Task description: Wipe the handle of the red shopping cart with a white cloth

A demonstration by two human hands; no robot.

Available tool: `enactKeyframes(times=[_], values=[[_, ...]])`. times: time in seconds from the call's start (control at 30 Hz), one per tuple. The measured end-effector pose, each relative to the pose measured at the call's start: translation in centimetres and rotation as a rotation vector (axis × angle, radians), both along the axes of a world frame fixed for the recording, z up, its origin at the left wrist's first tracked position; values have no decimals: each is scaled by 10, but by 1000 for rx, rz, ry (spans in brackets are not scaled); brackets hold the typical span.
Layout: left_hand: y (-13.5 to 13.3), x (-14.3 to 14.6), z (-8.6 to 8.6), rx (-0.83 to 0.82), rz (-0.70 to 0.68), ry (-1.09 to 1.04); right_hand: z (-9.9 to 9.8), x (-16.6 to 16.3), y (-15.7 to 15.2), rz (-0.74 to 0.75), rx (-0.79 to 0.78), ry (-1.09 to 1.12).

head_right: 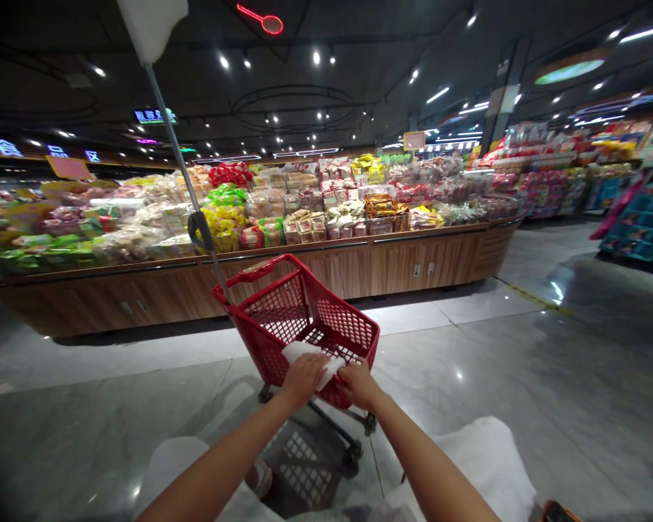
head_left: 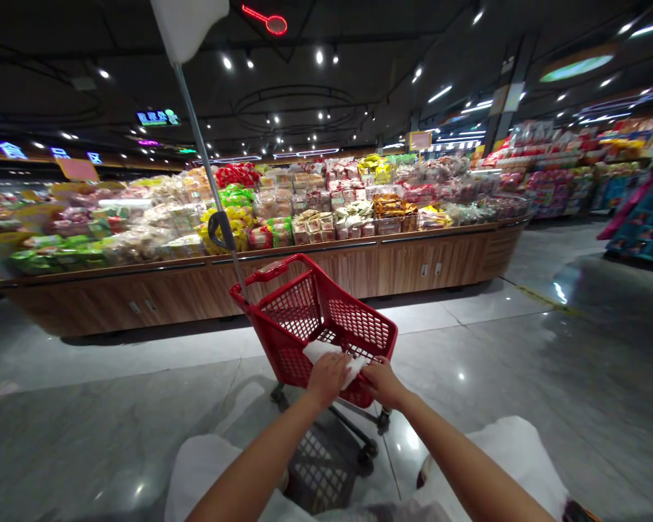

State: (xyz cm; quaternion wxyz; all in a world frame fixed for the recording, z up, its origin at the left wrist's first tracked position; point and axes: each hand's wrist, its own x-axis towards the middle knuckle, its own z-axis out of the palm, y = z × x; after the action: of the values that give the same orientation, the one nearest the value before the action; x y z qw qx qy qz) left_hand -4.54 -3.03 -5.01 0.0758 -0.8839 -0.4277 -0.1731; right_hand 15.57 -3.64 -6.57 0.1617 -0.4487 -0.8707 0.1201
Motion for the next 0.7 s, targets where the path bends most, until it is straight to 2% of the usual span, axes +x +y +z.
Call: enactKeyframes(times=[0.1,0.2,0.27,0.37,0.43,0.5,0.6,0.7], values=[[7,13,11,-89,-137,109,-2,3,3,-15,-3,44],[32,-9,29,-145,-176,276,-6,5,3,-9,8,32],[50,-37,41,-145,-133,354,-7,7,1,-2,16,18],[70,-86,56,-91,2,376,-6,11,0,13,20,13],[78,-113,65,-41,105,382,-6,15,1,23,26,16],[79,-128,70,-9,168,396,-7,20,3,27,34,17],[67,-114,65,5,211,367,-9,26,6,7,40,21],[43,-58,43,-30,178,287,-9,27,6,-37,14,2]])
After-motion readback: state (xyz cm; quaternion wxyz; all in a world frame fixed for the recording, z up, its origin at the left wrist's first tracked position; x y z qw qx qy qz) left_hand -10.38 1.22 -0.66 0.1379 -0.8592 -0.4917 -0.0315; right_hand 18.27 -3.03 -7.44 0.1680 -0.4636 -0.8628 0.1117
